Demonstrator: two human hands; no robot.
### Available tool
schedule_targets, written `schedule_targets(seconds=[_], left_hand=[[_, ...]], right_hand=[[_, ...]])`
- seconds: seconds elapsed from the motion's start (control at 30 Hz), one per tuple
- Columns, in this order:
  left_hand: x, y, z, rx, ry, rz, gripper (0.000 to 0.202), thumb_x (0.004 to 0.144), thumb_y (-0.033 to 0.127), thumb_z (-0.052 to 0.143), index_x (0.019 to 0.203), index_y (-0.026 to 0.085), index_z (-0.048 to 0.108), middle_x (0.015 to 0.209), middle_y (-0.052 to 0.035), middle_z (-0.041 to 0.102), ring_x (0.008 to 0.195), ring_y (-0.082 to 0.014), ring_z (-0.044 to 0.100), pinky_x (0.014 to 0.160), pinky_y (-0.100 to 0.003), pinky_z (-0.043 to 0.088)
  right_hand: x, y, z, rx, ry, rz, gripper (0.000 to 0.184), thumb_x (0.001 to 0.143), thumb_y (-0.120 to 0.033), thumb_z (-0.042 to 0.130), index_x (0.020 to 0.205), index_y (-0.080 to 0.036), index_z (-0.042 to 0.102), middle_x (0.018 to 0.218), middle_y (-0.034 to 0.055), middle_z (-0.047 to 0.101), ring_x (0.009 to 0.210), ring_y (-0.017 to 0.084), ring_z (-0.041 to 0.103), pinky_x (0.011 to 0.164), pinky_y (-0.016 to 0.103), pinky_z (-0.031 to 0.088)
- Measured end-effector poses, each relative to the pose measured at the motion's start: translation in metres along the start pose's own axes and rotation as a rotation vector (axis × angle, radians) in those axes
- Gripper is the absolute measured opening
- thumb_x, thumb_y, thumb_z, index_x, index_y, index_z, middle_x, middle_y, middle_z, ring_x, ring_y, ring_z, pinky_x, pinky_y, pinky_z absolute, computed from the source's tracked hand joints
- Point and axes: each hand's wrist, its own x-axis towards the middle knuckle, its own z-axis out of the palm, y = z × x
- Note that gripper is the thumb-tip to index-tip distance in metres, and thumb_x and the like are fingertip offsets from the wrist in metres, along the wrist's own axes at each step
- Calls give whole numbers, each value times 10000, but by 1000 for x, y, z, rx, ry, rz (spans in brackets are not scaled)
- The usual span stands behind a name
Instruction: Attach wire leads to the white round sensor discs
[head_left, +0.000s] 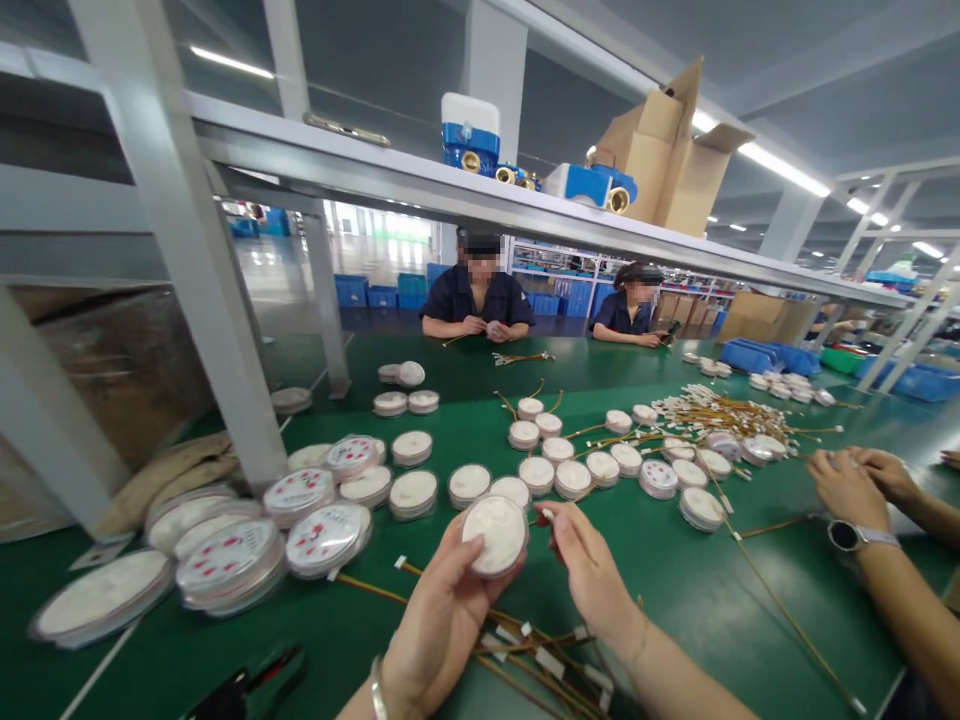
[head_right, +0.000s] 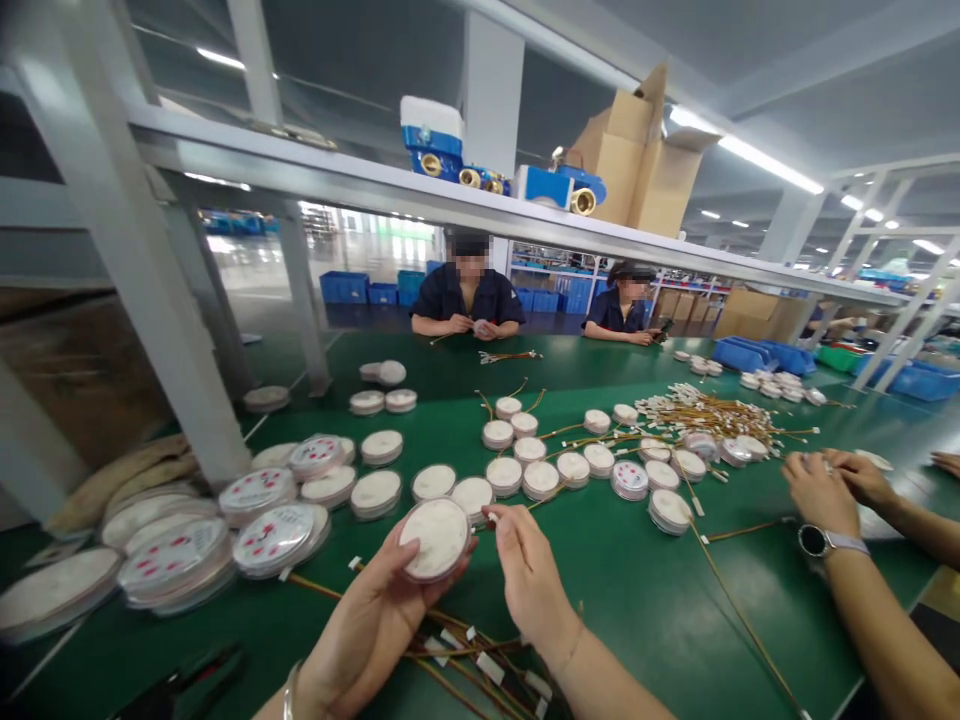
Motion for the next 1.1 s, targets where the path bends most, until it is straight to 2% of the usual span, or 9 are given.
schedule_targets(seconds=[0.2, 0.4, 0.47, 0.63, 0.8, 1.1], left_hand=[[1, -2, -7, -12, 24, -109, 364, 853, 203, 550, 1210, 214, 480, 1249, -83, 561, 1015, -237, 599, 862, -399, 531], [-1, -9, -6, 56, -71, -117, 336, 836, 175, 539, 1168, 197, 496, 1216, -83, 553, 1001, -224, 551, 871, -450, 512], [-2, -12, -5, 63, -98, -112, 342, 826, 161, 533, 1163, 195, 491, 1180, -84, 561, 993, -220, 540, 866, -431, 504], [-7, -16, -3, 122, -104, -65, 371, 812, 192, 586, 1159, 214, 458, 1074, -62, 596, 906, -167, 553, 775, -262, 473], [-8, -17, -3, 218, -109, 34, 439, 780, 239, 665, 1143, 230, 419, 1010, -41, 610, 878, -156, 549, 784, -253, 444], [-6, -26, -12, 395, -171, 119, 460, 773, 304, 695, 1120, 243, 399, 1042, -60, 606, 909, -183, 565, 801, -273, 448]], right_hand=[[4, -4, -12, -37, 4, -30, 237, 924, -322, 446, 1049, -225, 623, 940, 20, 585, 912, 135, 547, 798, 251, 423], [-5, -14, -12, -66, -37, -125, 183, 901, -263, 504, 1029, -281, 633, 921, 4, 547, 830, 110, 535, 717, 230, 427], [-9, -19, -12, -87, -56, -136, 199, 906, -246, 493, 1042, -288, 631, 925, 8, 539, 842, 110, 537, 719, 230, 438], [-18, -29, -7, -161, -86, -196, 169, 884, -181, 515, 994, -258, 618, 882, 3, 544, 803, 108, 531, 671, 224, 444], [-23, -30, -4, -220, -25, -293, 125, 825, -106, 580, 854, -227, 575, 814, -13, 532, 768, 109, 509, 656, 228, 427], [-29, -33, -1, -216, 27, -338, 114, 840, -142, 591, 897, -239, 600, 843, 5, 511, 783, 109, 524, 665, 222, 447]])
